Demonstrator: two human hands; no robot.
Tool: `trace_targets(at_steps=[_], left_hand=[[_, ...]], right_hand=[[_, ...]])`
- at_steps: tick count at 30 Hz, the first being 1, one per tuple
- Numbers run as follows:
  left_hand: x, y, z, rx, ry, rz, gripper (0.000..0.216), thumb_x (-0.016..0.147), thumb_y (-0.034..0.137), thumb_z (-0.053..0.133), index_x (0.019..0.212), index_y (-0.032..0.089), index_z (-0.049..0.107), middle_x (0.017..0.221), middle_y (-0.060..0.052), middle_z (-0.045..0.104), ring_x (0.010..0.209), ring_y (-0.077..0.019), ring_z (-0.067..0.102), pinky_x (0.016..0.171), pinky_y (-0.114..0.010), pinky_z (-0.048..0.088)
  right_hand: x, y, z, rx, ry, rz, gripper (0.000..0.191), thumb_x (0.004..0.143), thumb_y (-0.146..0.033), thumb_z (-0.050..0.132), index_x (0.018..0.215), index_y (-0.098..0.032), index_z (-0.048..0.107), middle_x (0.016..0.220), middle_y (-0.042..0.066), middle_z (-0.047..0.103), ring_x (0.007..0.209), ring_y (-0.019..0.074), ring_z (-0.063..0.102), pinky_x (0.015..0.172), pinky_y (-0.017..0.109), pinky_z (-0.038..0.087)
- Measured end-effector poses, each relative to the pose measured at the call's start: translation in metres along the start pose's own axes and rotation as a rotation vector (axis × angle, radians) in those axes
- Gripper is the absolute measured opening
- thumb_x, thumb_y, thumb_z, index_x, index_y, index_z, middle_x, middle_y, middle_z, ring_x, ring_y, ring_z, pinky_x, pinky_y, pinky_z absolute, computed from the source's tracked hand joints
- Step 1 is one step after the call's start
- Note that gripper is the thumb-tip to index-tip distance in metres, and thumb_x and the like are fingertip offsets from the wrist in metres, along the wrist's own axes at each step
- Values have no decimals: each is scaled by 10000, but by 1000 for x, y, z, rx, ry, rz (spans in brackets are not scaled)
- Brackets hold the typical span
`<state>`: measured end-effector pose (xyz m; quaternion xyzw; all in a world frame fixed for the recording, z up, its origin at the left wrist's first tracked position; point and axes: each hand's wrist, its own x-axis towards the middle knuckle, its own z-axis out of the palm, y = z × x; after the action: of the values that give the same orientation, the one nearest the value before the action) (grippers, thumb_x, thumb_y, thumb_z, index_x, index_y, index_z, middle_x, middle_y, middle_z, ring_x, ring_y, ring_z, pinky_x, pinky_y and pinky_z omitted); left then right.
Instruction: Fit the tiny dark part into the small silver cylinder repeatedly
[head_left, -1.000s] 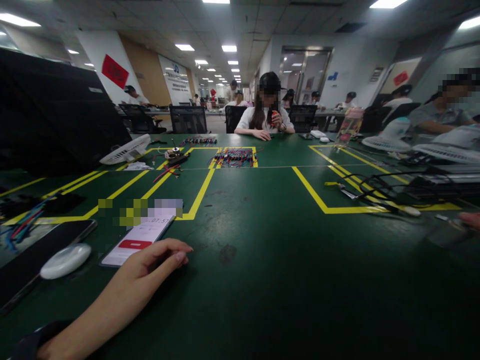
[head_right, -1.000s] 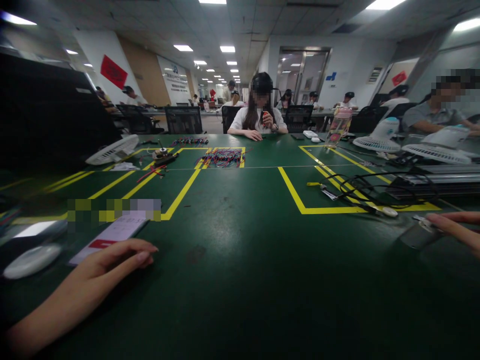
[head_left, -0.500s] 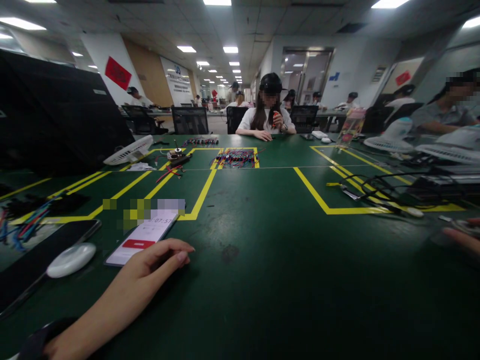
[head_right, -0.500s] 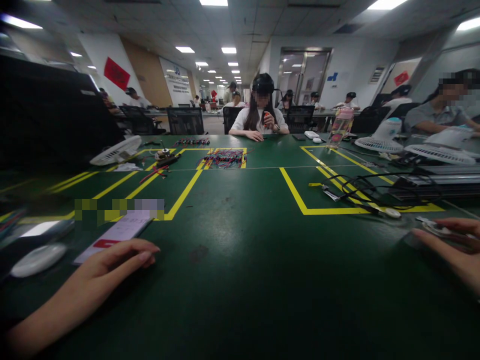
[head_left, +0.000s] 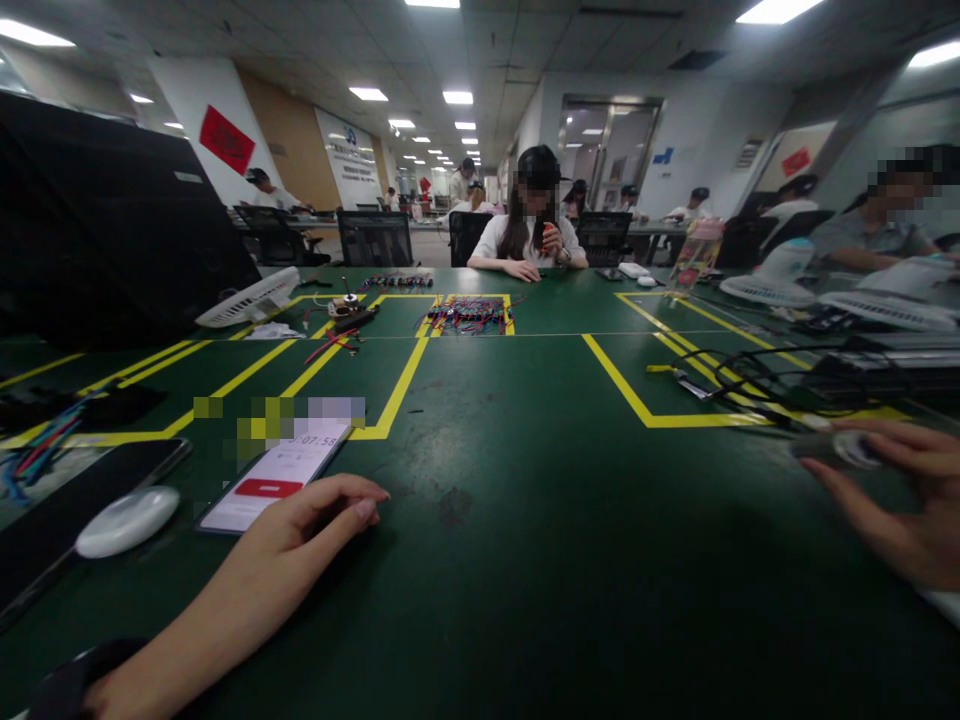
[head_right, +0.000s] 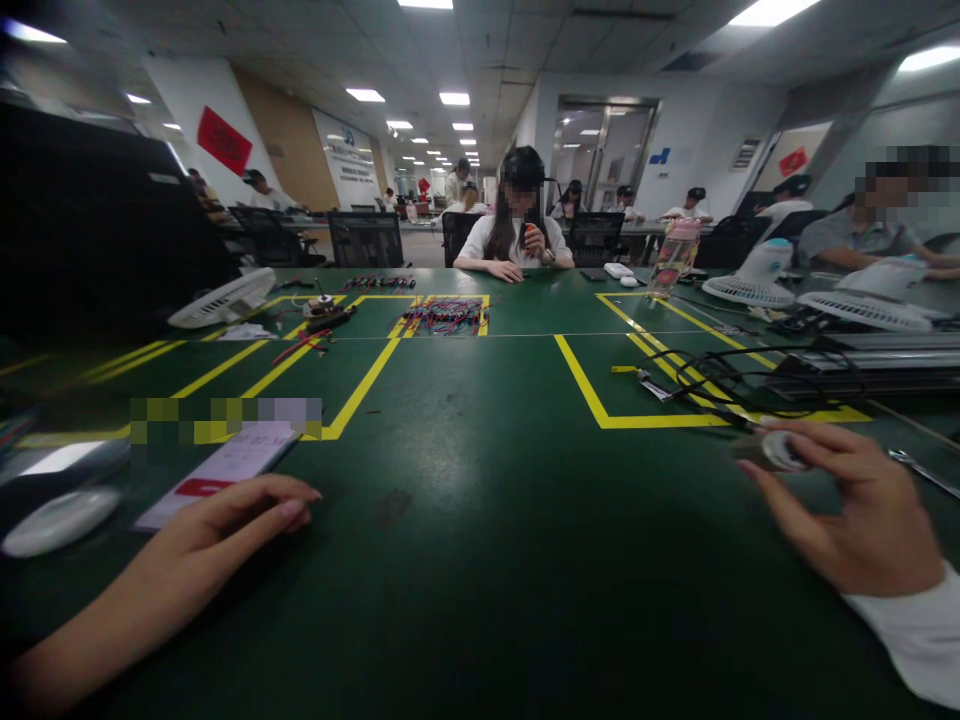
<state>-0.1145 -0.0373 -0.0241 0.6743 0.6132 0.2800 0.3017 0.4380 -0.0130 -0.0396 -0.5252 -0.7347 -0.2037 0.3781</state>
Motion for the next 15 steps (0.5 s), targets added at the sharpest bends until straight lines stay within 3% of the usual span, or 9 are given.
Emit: trace_targets(at_steps=[3, 7, 10, 15], left_hand=[[1, 0, 0, 3, 12, -5, 255, 843, 462, 538, 965, 272, 656, 843, -6, 716, 840, -235, 670, 754, -346, 521], [-1, 0, -1, 16, 11, -15, 263, 843, 470, 534, 965, 274, 660, 843, 2, 717, 841, -230, 670, 747, -336, 518], [-3, -1, -3, 31, 4, -10, 258, 852, 466, 529, 972, 277, 657, 838, 5, 710, 836, -224, 665, 747, -327, 512], [-1, -1, -2, 34, 8, 16, 247, 865, 442, 526, 1000, 269, 640, 913, -9, 699, 890, -234, 648, 778, -338, 504]], right_hand=[[18, -84, 24, 324, -136, -184, 422, 796, -179, 648, 1161, -210, 436, 1148, 114, 498, 1058, 180, 519, 875, 348, 471], [28, -170, 64, 676, -259, -176, 418, 834, -163, 584, 1173, -202, 343, 1199, 93, 441, 1119, 162, 467, 944, 355, 448], [32, -200, 82, 800, -360, -178, 397, 836, -165, 578, 1159, -196, 348, 1200, 75, 426, 1109, 138, 456, 952, 316, 440], [35, -208, 91, 832, -476, -145, 456, 806, -171, 603, 1186, -202, 353, 1191, 78, 425, 1084, 141, 461, 960, 310, 432]])
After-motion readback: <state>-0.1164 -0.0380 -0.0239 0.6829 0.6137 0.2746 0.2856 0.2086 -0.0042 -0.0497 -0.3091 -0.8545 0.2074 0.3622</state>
